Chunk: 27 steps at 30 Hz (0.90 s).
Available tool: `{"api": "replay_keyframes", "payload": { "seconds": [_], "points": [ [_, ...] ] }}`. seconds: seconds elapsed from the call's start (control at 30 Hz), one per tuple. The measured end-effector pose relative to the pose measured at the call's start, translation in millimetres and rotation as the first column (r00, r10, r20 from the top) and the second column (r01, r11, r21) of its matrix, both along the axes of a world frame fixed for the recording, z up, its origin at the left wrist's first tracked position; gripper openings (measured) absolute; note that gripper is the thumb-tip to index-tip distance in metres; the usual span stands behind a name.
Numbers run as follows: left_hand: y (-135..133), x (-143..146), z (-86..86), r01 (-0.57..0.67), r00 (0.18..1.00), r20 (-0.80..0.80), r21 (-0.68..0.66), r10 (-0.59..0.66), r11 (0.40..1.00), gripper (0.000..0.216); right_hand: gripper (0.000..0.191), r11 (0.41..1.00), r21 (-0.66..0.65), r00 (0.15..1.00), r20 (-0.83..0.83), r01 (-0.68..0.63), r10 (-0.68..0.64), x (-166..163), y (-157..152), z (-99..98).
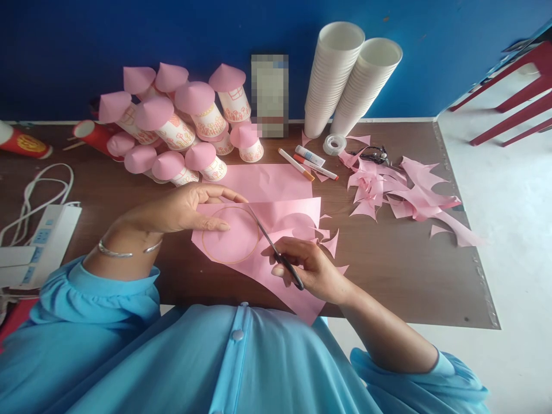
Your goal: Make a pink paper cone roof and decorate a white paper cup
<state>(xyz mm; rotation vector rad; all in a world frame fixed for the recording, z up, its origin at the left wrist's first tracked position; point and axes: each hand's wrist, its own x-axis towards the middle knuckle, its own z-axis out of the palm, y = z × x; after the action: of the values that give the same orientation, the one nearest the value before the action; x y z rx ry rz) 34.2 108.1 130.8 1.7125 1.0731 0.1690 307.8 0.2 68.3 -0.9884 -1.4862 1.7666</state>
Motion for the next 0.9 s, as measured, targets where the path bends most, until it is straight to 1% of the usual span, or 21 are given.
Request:
{"api": "replay_keyframes", "payload": {
  "seconds": [0.13, 0.27, 0.5, 0.67, 0.9],
  "points": [
    [-0.6, 2.5, -0.3, -0.018, 1.0, 0.008, -0.041, 0.018, 0.999, 0.056, 0.046, 1.0, 0.004, 1.0, -0.001, 0.002, -0.002, -1.4, 0.5, 1.0],
    [-0.6, 4.5, 0.1, -0.016, 0.999, 0.046, -0.039, 0.017, 0.999, 0.052, 0.043, 1.0, 0.013, 1.0, 0.005, 0.014, -0.014, -2.2, 0.0, 1.0],
    [-0.5, 4.5, 0.6, -0.013, 0.999, 0.029, -0.014, 0.014, 1.0, 0.051, 0.047, 0.999, 0.036, 1.0, 0.008, 0.018, -0.018, -2.6, -0.4, 2.4],
    [0.6, 3.9, -2.1, -0.01, 0.999, 0.054, -0.008, 0.011, 1.0, 0.051, 0.045, 0.998, 0.068, 1.0, 0.011, 0.019, -0.019, -2.8, 0.0, 2.9],
    [0.0, 4.5, -0.7, -0.013, 0.998, 0.057, -0.004, 0.013, 1.0, 0.048, 0.041, 0.996, 0.091, 1.0, 0.006, 0.01, -0.01, -2.5, -0.8, 0.8]
  ]
}}
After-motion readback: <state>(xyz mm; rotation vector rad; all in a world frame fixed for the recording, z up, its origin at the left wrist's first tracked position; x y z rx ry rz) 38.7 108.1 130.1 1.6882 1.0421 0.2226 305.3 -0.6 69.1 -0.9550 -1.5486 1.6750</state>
